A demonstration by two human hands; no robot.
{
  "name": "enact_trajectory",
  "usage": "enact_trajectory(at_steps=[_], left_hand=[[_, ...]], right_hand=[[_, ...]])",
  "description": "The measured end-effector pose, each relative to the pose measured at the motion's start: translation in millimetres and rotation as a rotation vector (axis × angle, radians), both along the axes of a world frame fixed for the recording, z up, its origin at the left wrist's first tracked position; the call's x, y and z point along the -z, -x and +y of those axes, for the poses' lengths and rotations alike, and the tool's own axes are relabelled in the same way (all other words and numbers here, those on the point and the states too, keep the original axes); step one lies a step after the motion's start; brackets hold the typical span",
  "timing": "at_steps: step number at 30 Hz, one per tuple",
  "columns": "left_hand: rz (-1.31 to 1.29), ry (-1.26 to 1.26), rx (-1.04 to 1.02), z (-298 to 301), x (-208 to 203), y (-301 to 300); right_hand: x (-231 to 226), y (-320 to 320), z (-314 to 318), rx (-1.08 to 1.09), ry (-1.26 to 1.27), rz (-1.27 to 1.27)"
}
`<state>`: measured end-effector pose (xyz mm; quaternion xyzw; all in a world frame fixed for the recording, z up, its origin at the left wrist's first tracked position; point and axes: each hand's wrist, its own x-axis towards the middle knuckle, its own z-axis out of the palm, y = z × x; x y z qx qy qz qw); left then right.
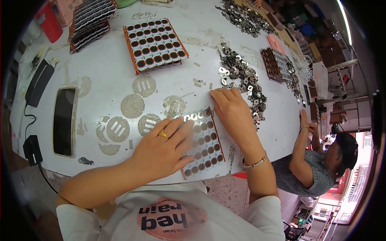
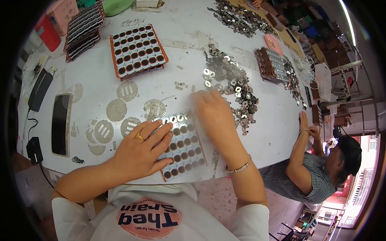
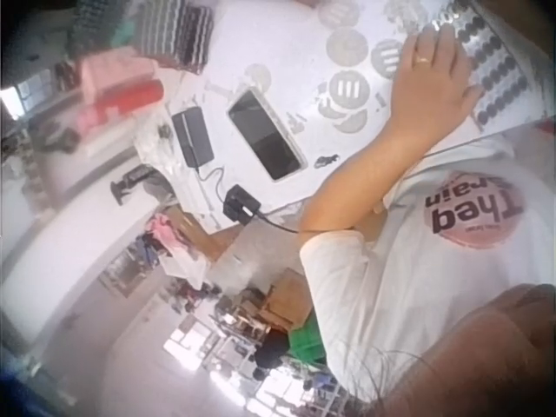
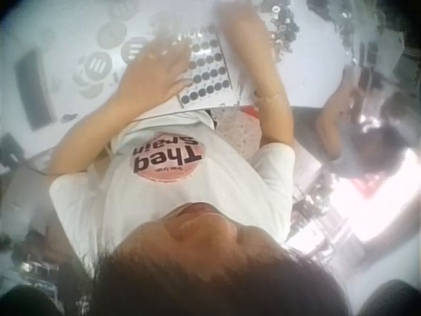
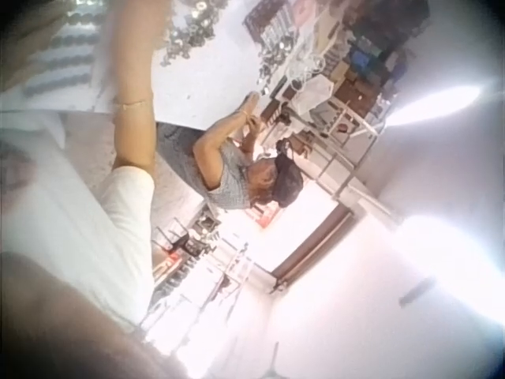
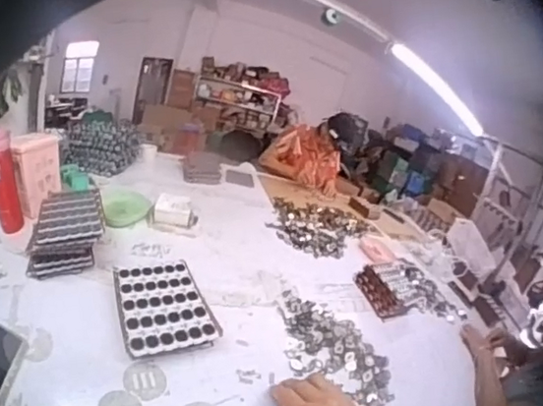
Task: The person assembles small metal discs into a plastic template tray by hand.
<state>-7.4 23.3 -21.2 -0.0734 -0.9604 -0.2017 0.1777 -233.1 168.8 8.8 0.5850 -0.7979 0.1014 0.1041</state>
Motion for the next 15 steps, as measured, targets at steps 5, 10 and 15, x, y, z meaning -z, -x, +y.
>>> enact_trajectory(at_steps=[5, 10, 15], left_hand=[[0.051, -0.132, 0.031, -8, -3, 0], [0.094, -0.446, 0.029, -18, -6, 1], [-0.217, -1.077, -0.003, -33, -17, 5]], right_hand=[[3, 20, 12, 0.18, 0.276, -0.611], [-15, -29, 1, 0.26, 0.523, -1.617], [-15, -73, -9, 0.188, 0.412, -1.727]])
